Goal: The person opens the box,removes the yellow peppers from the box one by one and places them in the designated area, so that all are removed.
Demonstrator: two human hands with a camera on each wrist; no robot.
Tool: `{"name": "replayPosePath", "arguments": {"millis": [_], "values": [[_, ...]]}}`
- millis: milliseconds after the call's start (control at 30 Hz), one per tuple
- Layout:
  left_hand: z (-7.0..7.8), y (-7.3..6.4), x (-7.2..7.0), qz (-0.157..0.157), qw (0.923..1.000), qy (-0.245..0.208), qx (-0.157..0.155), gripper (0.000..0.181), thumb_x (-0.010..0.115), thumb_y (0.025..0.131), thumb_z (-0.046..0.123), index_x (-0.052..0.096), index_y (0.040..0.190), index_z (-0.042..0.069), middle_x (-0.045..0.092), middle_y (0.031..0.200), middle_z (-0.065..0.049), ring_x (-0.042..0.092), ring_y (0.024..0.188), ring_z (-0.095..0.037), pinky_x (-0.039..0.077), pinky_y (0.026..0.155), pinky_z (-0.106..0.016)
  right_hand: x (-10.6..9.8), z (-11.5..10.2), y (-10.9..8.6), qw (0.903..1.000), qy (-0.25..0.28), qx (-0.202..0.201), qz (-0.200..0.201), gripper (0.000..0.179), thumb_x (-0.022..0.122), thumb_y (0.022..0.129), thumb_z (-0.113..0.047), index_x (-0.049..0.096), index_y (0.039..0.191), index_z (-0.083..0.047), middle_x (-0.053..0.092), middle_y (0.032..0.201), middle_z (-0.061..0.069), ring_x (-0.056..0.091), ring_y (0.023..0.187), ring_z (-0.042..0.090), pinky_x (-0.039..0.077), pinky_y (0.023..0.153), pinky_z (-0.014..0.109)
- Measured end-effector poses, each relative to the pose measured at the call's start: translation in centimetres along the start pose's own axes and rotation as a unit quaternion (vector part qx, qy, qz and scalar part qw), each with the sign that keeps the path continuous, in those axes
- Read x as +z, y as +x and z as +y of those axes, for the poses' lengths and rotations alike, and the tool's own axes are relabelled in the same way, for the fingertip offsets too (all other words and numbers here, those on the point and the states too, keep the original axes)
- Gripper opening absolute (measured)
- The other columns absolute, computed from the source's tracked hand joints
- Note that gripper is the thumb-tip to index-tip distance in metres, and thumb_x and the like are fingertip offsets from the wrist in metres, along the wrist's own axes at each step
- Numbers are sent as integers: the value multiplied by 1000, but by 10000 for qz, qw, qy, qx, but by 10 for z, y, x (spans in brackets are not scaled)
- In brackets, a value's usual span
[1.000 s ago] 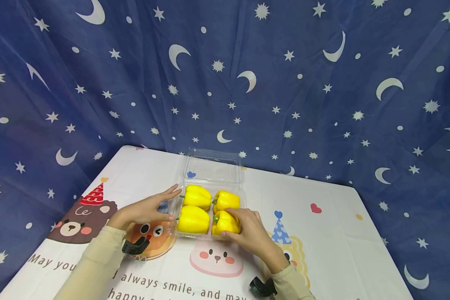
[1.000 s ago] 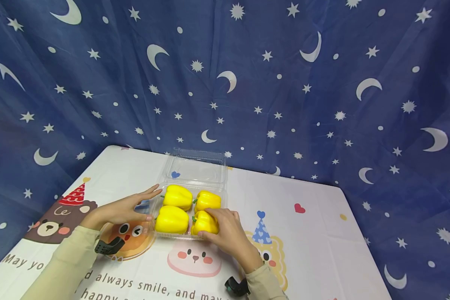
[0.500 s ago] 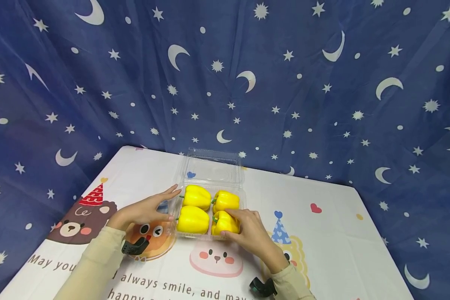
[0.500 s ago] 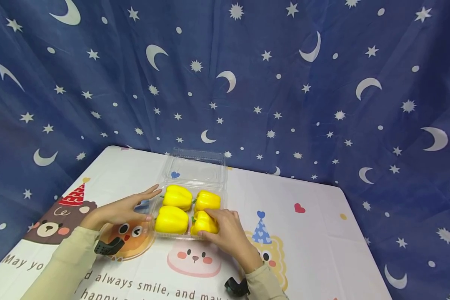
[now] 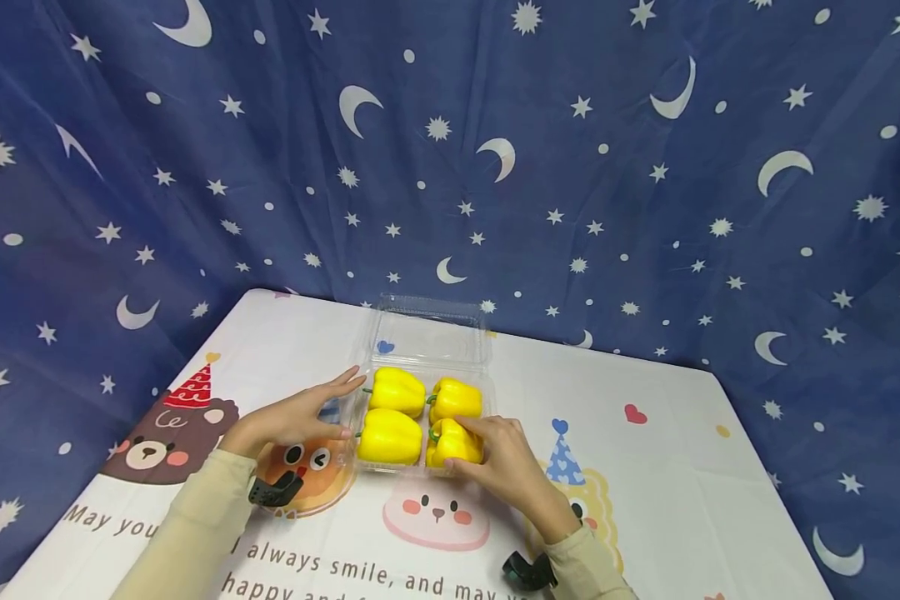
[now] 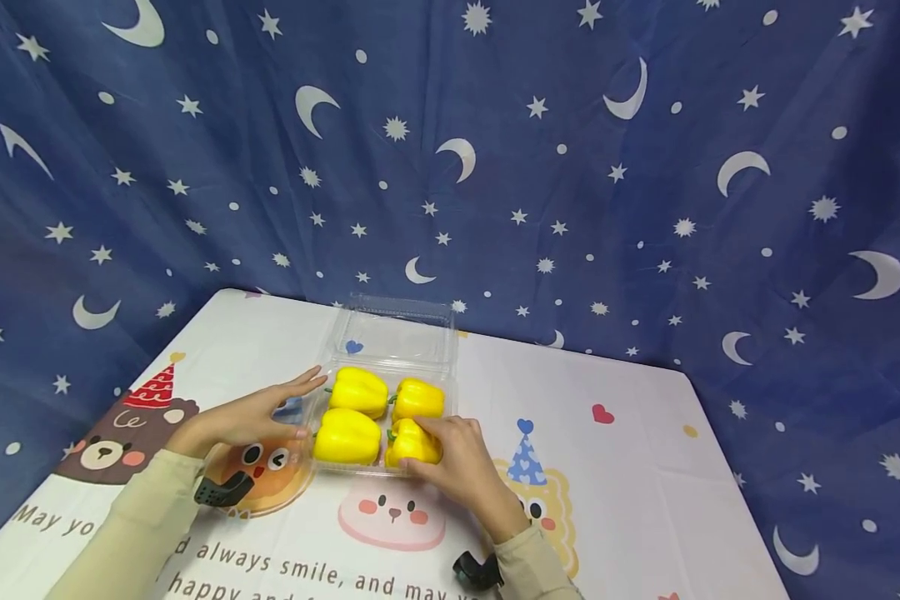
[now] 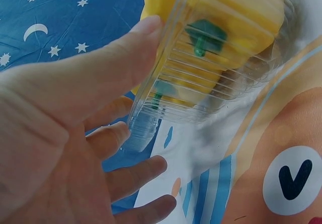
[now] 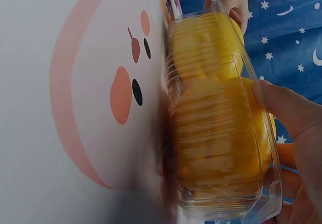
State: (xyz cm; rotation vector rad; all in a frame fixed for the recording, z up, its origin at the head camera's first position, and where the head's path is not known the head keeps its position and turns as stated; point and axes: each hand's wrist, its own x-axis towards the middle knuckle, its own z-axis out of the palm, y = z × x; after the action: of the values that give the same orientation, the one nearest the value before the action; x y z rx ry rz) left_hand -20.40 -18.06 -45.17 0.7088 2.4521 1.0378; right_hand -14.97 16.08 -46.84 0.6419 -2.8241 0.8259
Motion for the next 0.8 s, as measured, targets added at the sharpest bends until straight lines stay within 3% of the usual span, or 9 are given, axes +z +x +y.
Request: {"name": "replayPosePath", "arguments": {"millis": [300,567,800], "values": [[3,2,0,9,10000,-27,54,87,76,90,30,28,160,8,8,170,-22,14,153,-52,19,119,-72,0,-1,-1,9997,143,178,116,58,86,78,-38,71,127,-11,77,111,4,65,104,20,47,98,46],[3,2,0,58,10000,2,43,88,77,90,29,29,160,8,8,170,-22,14,154,-52,19,120,-71,-6,-2,-1,9965,727,229,342,56,88,76,-30,72,127,-13,76,114,6,69,107,22,56,96,46],[3,2,1,71,9999,25,118,86,76,90,27,30,159,6,9,170,-23,14,153,-52,20,120,-71,-9,-1,-2,9861,1570,360,398,54,88,77,-26,71,128,-15,75,120,5,69,104,22,56,95,48]]}}
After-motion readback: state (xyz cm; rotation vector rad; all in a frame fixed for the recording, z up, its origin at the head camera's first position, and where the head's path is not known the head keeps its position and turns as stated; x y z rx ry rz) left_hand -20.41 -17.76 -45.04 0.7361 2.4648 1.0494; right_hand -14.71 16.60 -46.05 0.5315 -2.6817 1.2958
